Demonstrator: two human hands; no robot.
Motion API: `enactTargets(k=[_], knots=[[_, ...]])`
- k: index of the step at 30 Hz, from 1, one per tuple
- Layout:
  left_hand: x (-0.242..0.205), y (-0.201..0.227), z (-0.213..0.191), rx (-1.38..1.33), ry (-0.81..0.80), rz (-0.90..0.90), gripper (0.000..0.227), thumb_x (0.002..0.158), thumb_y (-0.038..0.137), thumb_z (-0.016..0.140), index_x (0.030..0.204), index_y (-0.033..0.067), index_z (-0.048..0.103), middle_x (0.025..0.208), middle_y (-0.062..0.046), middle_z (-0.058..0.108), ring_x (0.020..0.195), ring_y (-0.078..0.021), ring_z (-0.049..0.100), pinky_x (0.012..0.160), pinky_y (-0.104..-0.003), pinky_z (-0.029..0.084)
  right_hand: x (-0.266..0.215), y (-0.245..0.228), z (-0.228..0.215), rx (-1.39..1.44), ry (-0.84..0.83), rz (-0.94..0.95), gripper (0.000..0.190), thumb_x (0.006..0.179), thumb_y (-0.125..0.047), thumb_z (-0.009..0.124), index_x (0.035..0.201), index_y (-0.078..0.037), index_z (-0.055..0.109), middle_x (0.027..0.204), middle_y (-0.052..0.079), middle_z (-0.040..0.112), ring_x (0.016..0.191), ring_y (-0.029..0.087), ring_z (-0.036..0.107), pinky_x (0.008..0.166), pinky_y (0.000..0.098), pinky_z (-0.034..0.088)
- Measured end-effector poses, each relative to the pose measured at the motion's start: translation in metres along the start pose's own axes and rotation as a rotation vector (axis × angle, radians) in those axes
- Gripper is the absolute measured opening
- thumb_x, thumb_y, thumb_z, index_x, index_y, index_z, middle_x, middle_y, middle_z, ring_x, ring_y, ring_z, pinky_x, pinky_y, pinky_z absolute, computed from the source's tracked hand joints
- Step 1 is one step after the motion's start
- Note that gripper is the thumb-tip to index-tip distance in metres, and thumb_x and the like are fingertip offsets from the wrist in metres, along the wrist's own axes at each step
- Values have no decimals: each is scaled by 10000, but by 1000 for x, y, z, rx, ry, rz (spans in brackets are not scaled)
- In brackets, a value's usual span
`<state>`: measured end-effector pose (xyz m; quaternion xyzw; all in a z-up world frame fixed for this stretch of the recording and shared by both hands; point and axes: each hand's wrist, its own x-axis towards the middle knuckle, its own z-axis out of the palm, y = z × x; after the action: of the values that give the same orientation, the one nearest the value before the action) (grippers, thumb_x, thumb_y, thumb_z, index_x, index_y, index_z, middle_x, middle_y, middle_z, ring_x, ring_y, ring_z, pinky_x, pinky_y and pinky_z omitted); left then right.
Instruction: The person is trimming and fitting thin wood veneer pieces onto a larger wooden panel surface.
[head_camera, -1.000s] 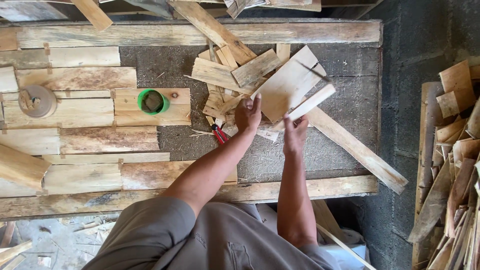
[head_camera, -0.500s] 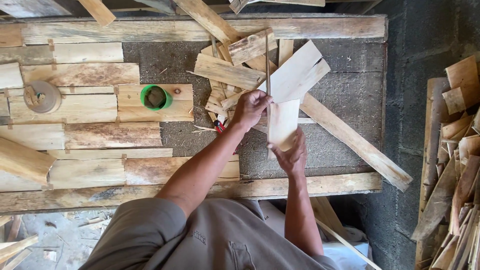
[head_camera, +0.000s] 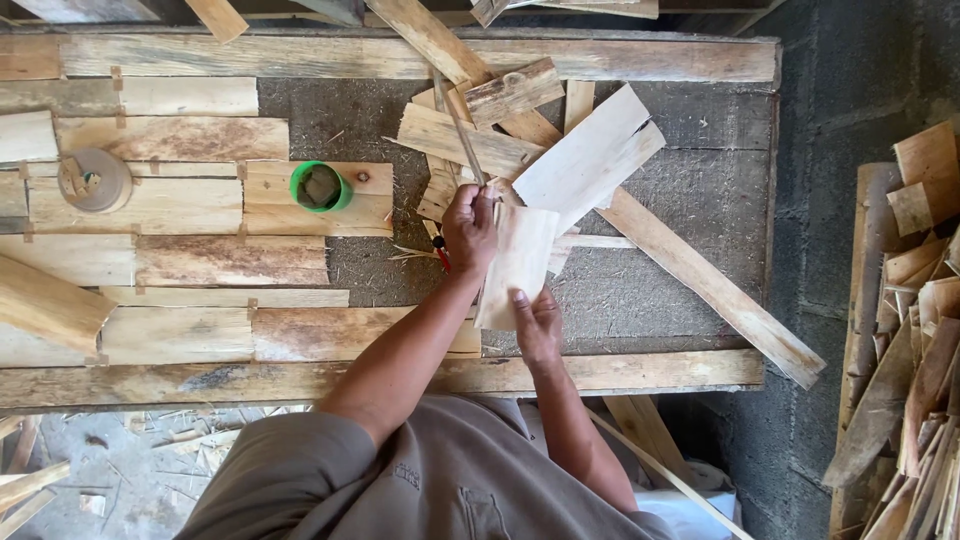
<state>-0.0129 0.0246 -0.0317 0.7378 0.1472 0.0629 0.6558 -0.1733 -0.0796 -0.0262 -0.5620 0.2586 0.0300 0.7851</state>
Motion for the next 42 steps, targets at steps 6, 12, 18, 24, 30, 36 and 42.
enactTargets(k=[6,12,18,24,30,36,42], knots=[[12,12,-36,281,-104,86,171,1063,233,571,959,141,671,776,2,674,574,-83,593,400,-239,466,24,35,-58,-289,-44,-18,450,1045,-242,751,801,2,463,643,143,589,559,159,501,439,317,411],[10,28,-44,-195,-134,-392,208,1041,226,580,895,105,666,690,-31,642,493,-115,602,376,-262,524,26,-45,-24,-298,-250,50,217,941,-280,714,1045,-89,726,721,45,709,590,95,655,502,289,576],[18,25,-47,-61,-145,-156,141,1032,170,638,930,77,668,803,-58,669,596,-103,613,452,-258,554,24,-33,-12,-189,-196,0,235,978,-230,743,1121,-45,720,791,92,727,630,124,631,536,303,528],[18,28,-44,-257,-49,-667,103,1013,137,565,980,56,619,808,-96,700,634,-166,712,521,-309,623,12,-32,15,40,-140,-40,311,935,-199,742,1208,-58,701,1053,102,778,974,171,714,904,332,572],[-3,82,-35,-542,122,-820,185,1020,248,577,991,86,662,829,-78,723,685,-169,703,639,-315,617,4,-10,19,239,-81,-54,351,922,-217,786,1208,-44,680,1057,97,771,977,173,700,897,346,568],[-24,58,-33,-135,-235,-410,369,1085,444,596,997,98,691,753,91,622,646,-14,531,573,-194,439,16,-30,15,-43,-42,-115,255,959,-200,746,1153,-36,724,932,94,788,811,146,735,757,340,628],[-31,42,-35,-95,-264,-134,357,1052,405,549,937,130,744,571,80,484,458,-55,350,389,-248,270,20,-49,3,-229,-175,-81,164,938,-170,764,1056,-56,757,952,111,802,823,164,738,749,362,612]])
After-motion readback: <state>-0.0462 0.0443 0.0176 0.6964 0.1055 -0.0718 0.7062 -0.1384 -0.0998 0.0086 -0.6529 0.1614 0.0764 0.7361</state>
